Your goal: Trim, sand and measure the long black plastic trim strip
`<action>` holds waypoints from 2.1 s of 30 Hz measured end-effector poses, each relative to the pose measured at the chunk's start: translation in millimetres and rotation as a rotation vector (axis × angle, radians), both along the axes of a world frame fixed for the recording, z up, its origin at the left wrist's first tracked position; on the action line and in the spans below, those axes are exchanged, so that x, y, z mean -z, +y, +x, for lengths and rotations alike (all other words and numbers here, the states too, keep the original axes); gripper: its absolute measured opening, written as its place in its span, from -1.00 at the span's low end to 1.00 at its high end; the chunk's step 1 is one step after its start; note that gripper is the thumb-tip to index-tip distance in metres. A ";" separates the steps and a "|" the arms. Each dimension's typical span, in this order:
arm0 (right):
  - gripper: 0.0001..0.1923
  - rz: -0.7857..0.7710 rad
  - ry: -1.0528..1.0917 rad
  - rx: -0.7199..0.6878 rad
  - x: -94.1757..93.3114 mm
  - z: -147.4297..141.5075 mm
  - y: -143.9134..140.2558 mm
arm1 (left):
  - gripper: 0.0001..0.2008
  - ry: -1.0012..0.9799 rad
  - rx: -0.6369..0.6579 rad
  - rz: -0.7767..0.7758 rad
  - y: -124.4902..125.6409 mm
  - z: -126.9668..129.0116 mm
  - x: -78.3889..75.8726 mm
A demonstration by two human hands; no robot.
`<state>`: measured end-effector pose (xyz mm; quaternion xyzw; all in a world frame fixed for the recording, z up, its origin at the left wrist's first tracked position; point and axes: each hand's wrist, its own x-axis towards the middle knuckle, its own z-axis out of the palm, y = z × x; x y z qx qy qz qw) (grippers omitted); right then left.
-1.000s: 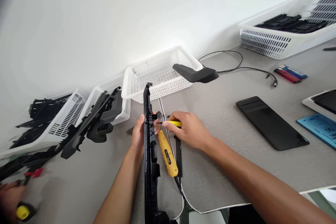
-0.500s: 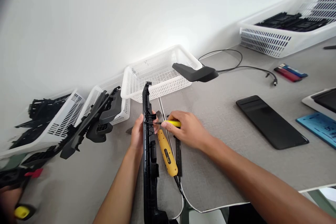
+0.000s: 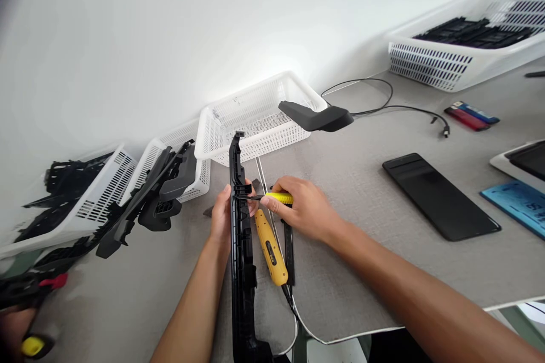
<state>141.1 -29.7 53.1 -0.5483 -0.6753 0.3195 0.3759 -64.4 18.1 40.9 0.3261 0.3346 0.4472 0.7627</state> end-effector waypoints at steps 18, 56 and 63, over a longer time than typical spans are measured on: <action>-0.47 -0.021 -0.015 -0.012 -0.9 2.1 0.4 | -0.60 -0.038 0.009 -0.041 0.1 -0.9 1.3; -0.55 0.018 -0.086 -0.216 0.1 3.7 -1.4 | -0.62 -0.045 -0.009 0.062 2.0 2.1 -3.8; -0.54 0.029 -0.076 -0.261 -1.3 3.4 -1.6 | -0.66 -0.054 -0.013 -0.016 0.8 1.2 -4.0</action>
